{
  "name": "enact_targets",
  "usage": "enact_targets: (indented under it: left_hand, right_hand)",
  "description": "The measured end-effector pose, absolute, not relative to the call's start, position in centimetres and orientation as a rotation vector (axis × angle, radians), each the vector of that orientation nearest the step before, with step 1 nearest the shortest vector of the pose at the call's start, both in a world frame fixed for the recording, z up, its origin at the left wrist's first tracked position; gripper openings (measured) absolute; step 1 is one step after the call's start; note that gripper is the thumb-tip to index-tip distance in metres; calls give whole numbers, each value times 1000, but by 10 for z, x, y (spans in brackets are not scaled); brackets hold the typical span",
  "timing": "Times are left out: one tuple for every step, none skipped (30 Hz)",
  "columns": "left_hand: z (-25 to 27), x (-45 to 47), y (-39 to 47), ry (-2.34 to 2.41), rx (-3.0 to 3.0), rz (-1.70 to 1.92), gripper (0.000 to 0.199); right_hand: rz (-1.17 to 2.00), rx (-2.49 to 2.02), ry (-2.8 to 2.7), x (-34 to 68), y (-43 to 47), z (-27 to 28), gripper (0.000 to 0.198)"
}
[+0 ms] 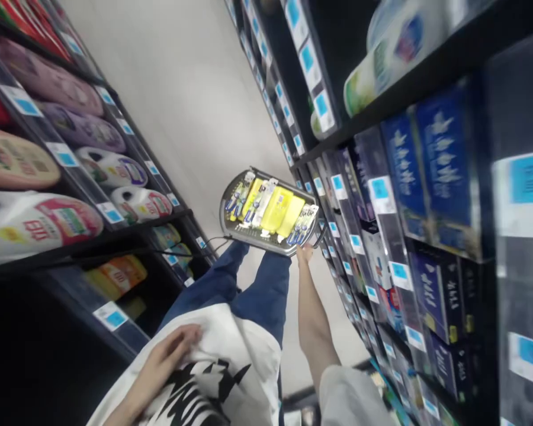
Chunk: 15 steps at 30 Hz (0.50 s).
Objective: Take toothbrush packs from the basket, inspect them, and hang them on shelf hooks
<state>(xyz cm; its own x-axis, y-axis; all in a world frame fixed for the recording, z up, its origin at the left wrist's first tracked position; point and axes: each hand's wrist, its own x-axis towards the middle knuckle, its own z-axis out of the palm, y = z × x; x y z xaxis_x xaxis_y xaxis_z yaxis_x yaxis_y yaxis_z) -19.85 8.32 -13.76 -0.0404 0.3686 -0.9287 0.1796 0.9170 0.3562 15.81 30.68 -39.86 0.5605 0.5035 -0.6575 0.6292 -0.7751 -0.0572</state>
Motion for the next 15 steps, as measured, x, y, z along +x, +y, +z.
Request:
enact_targets:
  left_hand:
    - [-140, -201, 78, 1655, 343, 145, 55]
    - [-141, -203, 73, 1681, 272, 125, 57]
    - [-141, -204, 70, 1694, 217, 103, 59]
    - [-141, -205, 67, 1697, 175, 80, 61]
    - [-140, -204, 66, 1691, 146, 58, 63]
    - [-140, -203, 66, 1681, 130, 39, 64]
    - [-139, -202, 67, 1673, 122, 22, 64]
    - [-138, -201, 68, 1669, 121, 7, 64]
    - [-137, -200, 69, 1671, 120, -3, 64]
    - [-137, -199, 70, 1673, 120, -5, 64]
    - [-137, -198, 70, 1673, 121, 1, 64]
    - [-137, -198, 70, 1669, 121, 12, 64]
    - [-138, -197, 68, 1663, 123, 28, 64]
    - [-139, -198, 66, 1654, 128, 49, 64]
    - [-140, -198, 64, 1641, 133, 71, 64]
  right_hand:
    - [-994, 2610, 929, 158, 309, -413, 42]
    - [-980, 2609, 910, 157, 311, -426, 45]
    - [-964, 2607, 894, 156, 312, -438, 49]
    - [-945, 2606, 883, 154, 314, -448, 52]
    - [-922, 2605, 872, 153, 315, -457, 56]
    - [-895, 2607, 859, 151, 316, -463, 59]
    - [-868, 2609, 846, 149, 316, -468, 62]
    - [-843, 2610, 832, 147, 316, -471, 63]
    - [-826, 2608, 819, 145, 315, -472, 63]
    - [-819, 2601, 809, 144, 314, -472, 62]
    - [-825, 2589, 804, 142, 313, -470, 59]
    - [-841, 2573, 805, 140, 312, -467, 55]
    - [-864, 2556, 809, 138, 310, -461, 50]
    - [-888, 2540, 815, 135, 308, -454, 45]
    - [-913, 2527, 823, 131, 307, -444, 41]
